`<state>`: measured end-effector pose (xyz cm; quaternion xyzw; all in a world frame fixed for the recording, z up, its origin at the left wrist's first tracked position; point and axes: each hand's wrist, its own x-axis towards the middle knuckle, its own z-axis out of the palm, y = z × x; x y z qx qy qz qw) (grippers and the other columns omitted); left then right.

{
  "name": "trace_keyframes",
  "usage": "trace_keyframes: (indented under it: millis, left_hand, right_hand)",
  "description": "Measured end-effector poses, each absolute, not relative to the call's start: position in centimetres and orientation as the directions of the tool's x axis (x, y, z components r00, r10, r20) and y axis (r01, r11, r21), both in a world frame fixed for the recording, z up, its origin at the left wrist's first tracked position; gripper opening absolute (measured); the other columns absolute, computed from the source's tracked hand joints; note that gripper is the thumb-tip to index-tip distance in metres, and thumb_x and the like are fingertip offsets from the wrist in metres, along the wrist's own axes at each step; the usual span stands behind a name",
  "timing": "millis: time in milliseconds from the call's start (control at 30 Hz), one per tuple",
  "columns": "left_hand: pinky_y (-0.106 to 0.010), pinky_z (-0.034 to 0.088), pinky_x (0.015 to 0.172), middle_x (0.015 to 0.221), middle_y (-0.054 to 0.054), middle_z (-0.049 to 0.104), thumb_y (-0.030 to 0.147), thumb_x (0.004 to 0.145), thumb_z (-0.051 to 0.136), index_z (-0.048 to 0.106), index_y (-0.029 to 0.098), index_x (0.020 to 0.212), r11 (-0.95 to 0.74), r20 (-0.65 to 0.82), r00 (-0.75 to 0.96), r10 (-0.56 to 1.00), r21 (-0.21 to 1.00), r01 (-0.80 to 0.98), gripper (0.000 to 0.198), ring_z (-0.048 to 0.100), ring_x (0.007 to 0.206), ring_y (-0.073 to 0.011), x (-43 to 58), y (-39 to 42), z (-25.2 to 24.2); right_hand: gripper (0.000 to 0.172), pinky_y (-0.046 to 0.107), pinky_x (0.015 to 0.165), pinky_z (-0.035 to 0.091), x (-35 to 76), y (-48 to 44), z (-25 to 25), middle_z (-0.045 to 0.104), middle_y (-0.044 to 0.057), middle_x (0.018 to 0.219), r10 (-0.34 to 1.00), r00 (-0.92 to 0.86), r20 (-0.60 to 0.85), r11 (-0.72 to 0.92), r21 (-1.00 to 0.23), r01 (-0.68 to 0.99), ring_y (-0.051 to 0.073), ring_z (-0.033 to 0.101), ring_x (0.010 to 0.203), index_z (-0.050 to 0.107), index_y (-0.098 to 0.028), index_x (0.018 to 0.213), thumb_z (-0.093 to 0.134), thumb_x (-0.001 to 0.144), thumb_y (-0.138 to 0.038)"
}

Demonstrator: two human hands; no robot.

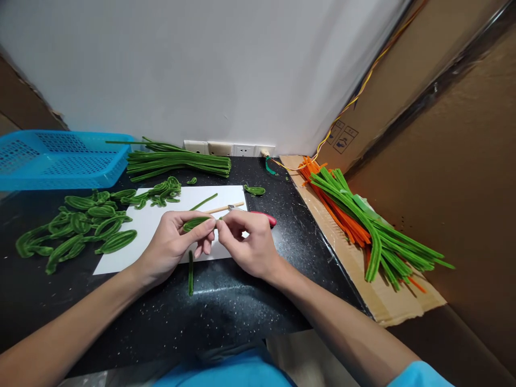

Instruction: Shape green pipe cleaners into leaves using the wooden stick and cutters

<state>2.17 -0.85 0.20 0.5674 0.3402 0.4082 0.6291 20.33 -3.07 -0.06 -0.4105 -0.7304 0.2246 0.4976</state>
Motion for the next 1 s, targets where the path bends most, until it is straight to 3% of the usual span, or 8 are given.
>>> trace_keyframes:
  millis: [200,367,500,600,667,800,900,1000]
  left_hand:
    - [-0.024,0.049,0.048,0.066,-0.004,0.07,0.043,0.09,0.078,0.079,0.012,0.083,-0.151,0.112,0.404,0.908,0.986,0.067,0.031,0.059,0.048,-0.0119,1.6,-0.8,0.6]
    - [-0.029,0.056,0.068,0.079,-0.007,0.078,0.025,0.093,0.072,0.082,0.017,0.089,-0.497,0.371,0.392,0.842,0.816,0.295,0.013,0.071,0.07,-0.0194,1.2,-0.9,0.4]
    - [-0.032,0.056,0.075,0.09,-0.009,0.081,0.019,0.094,0.07,0.082,0.017,0.092,-0.666,0.511,0.451,0.732,0.676,0.315,0.012,0.074,0.079,-0.0217,0.7,-0.8,0.3]
    - [-0.031,0.057,0.074,0.085,-0.008,0.08,0.021,0.094,0.071,0.082,0.017,0.091,-0.602,0.466,0.411,0.783,0.733,0.316,0.012,0.072,0.075,-0.0203,0.4,-0.6,0.5]
    - [-0.029,0.057,0.068,0.078,-0.005,0.079,0.024,0.093,0.073,0.082,0.017,0.088,-0.498,0.385,0.364,0.848,0.815,0.297,0.013,0.071,0.069,-0.0186,0.3,-0.4,0.7]
    - [-0.025,0.053,0.05,0.069,-0.003,0.074,0.031,0.09,0.077,0.082,0.016,0.087,-0.285,0.214,0.328,0.92,0.941,0.186,0.016,0.065,0.053,-0.0148,0.4,-0.1,0.9]
    - [-0.024,0.053,0.051,0.066,-0.002,0.071,0.031,0.09,0.077,0.08,0.015,0.083,-0.218,0.161,0.364,0.917,0.969,0.12,0.018,0.063,0.051,-0.0134,0.4,-0.1,0.9]
    - [-0.023,0.053,0.053,0.062,-0.001,0.067,0.03,0.091,0.076,0.078,0.014,0.079,-0.141,0.099,0.428,0.898,0.988,0.067,0.02,0.062,0.051,-0.0122,0.3,-0.1,0.9]
  right_hand:
    - [0.038,0.021,0.044,0.029,19.8,-2.4,-0.5,0.048,-0.005,0.048,0.971,-0.194,0.14,0.132,-0.99,-0.05,0.007,0.037,0.043,0.056,-0.018,0.057,0.07,0.086,-0.037]
    - [0.028,0.018,0.037,0.017,19.7,-1.9,-0.9,0.039,-0.01,0.044,0.934,-0.294,-0.204,-0.295,-0.905,-0.306,0.003,0.018,0.038,0.052,-0.019,0.055,0.069,0.075,-0.026]
    - [0.031,0.018,0.035,0.016,20.1,-1.6,-0.4,0.037,-0.011,0.043,0.854,-0.45,-0.26,-0.417,-0.86,-0.295,0.003,0.013,0.038,0.05,-0.019,0.056,0.069,0.078,-0.028]
    - [0.034,0.019,0.036,0.02,20.4,-1.6,-0.3,0.045,-0.008,0.05,0.894,-0.42,-0.156,-0.24,-0.958,-0.155,0.004,0.023,0.038,0.057,-0.018,0.065,0.07,0.087,-0.04]
    - [0.029,0.021,0.04,0.029,20.8,-1.7,-0.4,0.056,-0.005,0.06,0.952,-0.298,0.074,0.096,-0.994,0.061,0.006,0.036,0.043,0.066,-0.017,0.079,0.07,0.093,-0.042]
    - [0.025,0.024,0.053,0.045,22.1,-1.6,-0.8,0.074,0.005,0.091,0.668,-0.345,0.66,0.714,-0.436,0.549,0.011,0.06,0.061,0.07,-0.016,0.119,0.071,0.097,-0.029]
    - [0.026,0.026,0.062,0.053,22.9,-1.3,-1.1,0.078,0.009,0.105,0.458,-0.491,0.741,0.791,-0.087,0.606,0.016,0.073,0.076,0.068,-0.017,0.125,0.069,0.1,-0.024]
    - [0.02,0.026,0.063,0.055,23.1,-1.1,-1.2,0.079,0.008,0.098,0.352,-0.563,0.747,0.822,0.041,0.568,0.016,0.074,0.076,0.068,-0.016,0.121,0.067,0.101,-0.021]
